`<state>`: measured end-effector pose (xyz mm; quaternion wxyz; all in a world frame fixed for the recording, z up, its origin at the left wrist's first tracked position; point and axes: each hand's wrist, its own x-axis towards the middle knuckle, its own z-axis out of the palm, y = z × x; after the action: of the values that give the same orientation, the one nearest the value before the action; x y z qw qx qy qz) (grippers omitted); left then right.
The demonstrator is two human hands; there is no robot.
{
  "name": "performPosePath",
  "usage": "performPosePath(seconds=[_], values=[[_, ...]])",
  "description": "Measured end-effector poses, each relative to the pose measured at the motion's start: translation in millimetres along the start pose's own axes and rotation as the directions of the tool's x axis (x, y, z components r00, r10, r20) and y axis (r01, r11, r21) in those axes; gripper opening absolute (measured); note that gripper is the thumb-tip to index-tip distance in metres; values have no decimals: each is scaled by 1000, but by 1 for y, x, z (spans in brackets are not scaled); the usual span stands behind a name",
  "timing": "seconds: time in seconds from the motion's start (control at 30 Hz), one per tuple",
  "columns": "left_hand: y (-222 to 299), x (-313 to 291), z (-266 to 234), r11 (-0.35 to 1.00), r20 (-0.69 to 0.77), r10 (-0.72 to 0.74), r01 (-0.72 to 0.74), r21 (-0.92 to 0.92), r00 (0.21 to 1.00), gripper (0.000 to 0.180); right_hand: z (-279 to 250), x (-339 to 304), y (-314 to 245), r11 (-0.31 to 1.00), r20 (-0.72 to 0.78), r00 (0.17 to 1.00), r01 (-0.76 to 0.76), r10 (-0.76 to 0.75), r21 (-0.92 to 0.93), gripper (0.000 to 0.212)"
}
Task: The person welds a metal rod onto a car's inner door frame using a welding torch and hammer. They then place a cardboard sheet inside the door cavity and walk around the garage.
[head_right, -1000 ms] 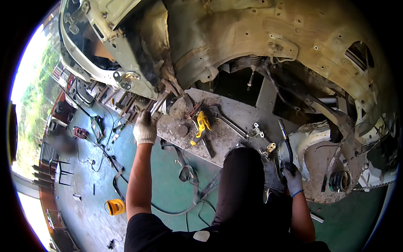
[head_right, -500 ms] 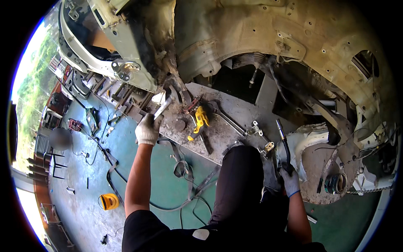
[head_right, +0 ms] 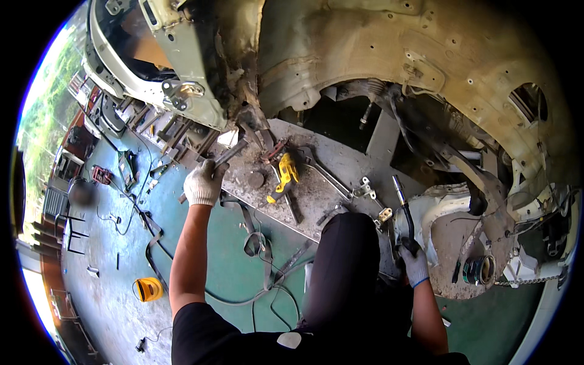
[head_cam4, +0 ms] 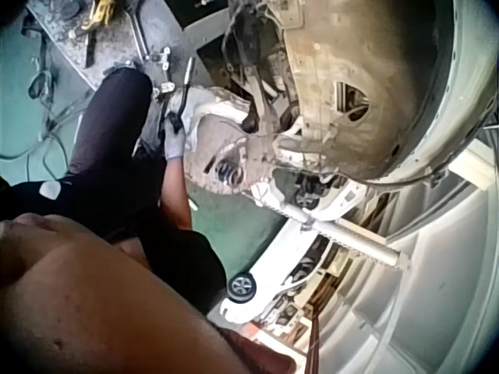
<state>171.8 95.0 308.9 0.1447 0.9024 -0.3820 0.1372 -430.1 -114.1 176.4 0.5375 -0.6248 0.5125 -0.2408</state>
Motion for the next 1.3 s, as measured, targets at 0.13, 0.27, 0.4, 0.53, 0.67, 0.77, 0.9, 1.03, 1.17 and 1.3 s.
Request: performPosePath(seconds=[0.13,0.27,0.4,0.53,0.67,0.77,0.9,1.03,1.17,1.3], values=[[2,9,-6,977,-31,-192,188,-103,981,45,-4,-1,2,999,-12,999,-36,36,-26,40],[16,3,-7,997,-27,-47,45,-59,999,45,-4,-11,8,999,-37,998,41,-41,8,39],[-9,14,2,978,-49,-198,194,-82,979,44,1,-10,10,999,-61,998,23,-21,34,39],[19,-4,5,991,-2,-102,101,-93,995,44,-13,-2,23,989,-77,996,54,-43,135,37],[2,-88,43,988,116,103,-88,-123,988,37,-8,28,10,993,-43,993,-115,113,-35,52],[6,-193,74,960,228,-6,70,-271,974,38,11,80,18,984,-107,993,-76,59,-163,49],[16,-371,69,740,513,-450,627,-244,731,58,38,141,29,930,-76,938,-346,339,-124,53],[14,-541,32,525,622,-714,833,174,320,70,27,201,68,921,-326,925,-288,195,-264,65],[-34,-722,-43,416,501,-863,650,636,62,83,58,184,91,949,-150,955,-277,255,-148,60],[34,-812,-122,47,380,-901,822,568,-211,93,35,140,131,792,-101,993,-113,66,-600,56]])
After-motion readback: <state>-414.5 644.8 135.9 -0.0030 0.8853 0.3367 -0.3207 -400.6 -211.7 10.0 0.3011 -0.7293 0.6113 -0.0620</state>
